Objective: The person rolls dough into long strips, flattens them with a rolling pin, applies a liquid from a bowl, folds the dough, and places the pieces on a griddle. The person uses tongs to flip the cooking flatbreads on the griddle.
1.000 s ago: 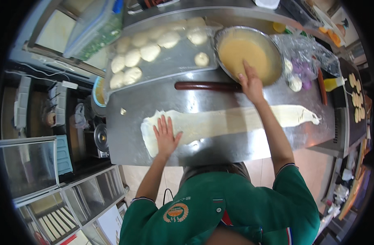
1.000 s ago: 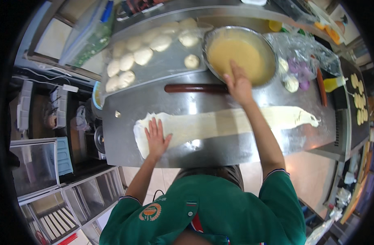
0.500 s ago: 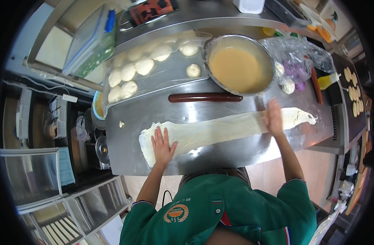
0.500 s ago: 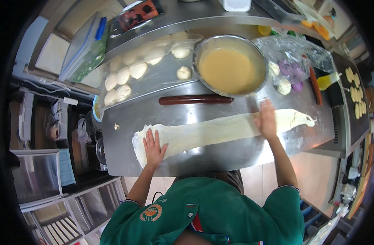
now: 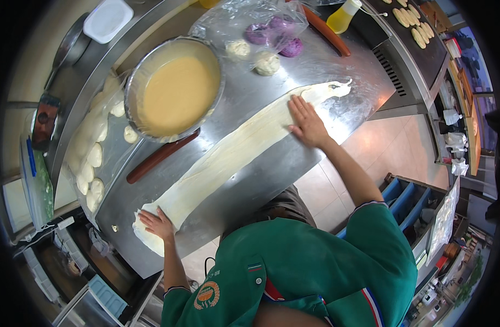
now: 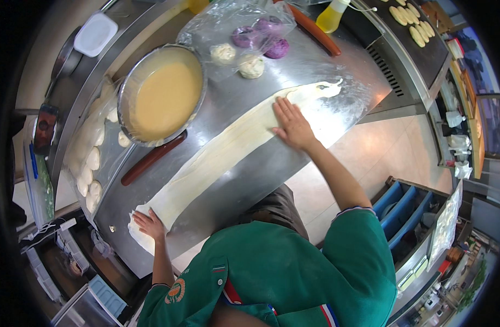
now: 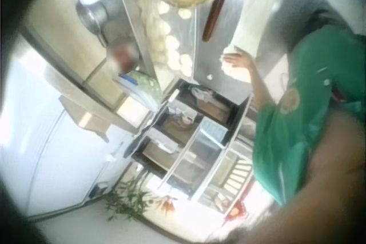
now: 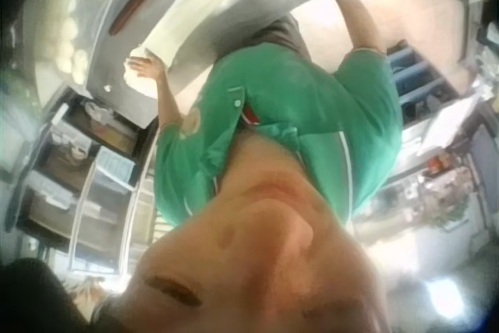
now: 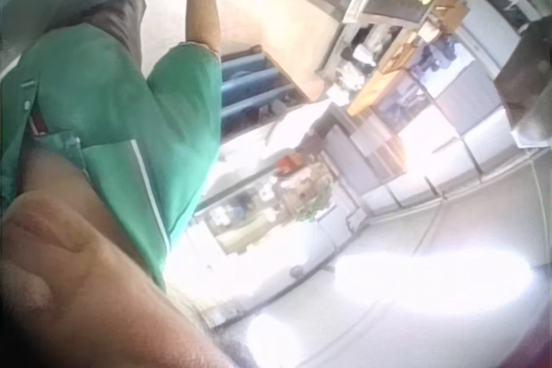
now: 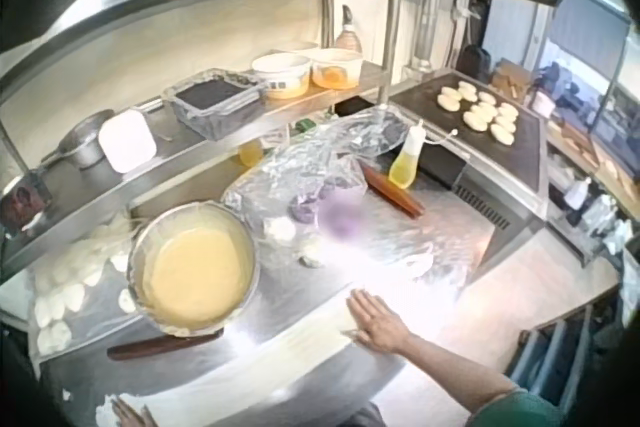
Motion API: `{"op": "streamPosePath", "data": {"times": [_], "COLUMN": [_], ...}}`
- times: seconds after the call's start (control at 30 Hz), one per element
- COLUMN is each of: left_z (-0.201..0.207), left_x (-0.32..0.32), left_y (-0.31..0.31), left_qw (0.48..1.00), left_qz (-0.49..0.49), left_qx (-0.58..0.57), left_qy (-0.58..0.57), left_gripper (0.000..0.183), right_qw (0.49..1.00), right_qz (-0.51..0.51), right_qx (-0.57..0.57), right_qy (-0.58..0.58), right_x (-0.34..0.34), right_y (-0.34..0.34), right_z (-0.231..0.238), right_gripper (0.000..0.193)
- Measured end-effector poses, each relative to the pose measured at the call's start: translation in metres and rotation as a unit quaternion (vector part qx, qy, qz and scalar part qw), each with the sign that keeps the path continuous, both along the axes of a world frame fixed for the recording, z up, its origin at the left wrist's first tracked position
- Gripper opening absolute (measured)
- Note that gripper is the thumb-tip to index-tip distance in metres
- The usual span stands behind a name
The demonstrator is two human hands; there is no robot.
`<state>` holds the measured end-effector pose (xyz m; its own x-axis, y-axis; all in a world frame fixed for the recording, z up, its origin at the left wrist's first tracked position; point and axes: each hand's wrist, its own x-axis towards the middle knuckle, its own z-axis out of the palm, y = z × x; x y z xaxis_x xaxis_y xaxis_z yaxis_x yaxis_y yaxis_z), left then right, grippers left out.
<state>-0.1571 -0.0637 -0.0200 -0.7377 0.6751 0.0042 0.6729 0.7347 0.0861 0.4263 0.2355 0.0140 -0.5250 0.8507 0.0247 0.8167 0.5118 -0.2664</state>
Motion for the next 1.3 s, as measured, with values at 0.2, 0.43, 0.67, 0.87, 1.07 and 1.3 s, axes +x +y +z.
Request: {"op": "streamPosePath", "data": {"times": [0.2,0.43,0.67,0.87,1.07,1.3], "left_z": [0.018,0.044,0.052,0.044,0.039,0.049], "left_x": [0.099,0.201,0.304,0.343,0.274,0.236], "left_y": [0.037,0.104,0.178,0.185,0.12,0.084], "left_qw": [0.981,0.947,0.896,0.808,0.948,0.967], "left_qz": [-0.184,-0.313,-0.425,-0.556,-0.311,-0.237], "left_qx": [0.034,-0.003,0.015,0.002,0.038,0.078], "left_qy": [-0.042,-0.078,-0.124,-0.193,-0.061,-0.058], "left_gripper": [0.086,0.095,0.098,0.098,0.092,0.081], "right_qw": [0.953,0.955,0.996,0.98,0.994,0.986], "right_qz": [-0.277,-0.272,-0.059,0.148,0.005,0.112], "right_qx": [0.114,0.119,0.025,-0.073,0.054,0.036], "right_qy": [-0.034,-0.022,0.058,0.112,0.092,0.119], "right_x": [0.107,0.095,-0.007,-0.057,-0.025,0.009], "right_y": [0.069,0.08,0.029,-0.009,0.005,0.02], "right_z": [-0.003,-0.017,-0.006,0.021,0.019,0.014], "right_gripper": [0.095,0.101,0.093,0.085,0.085,0.088]}}
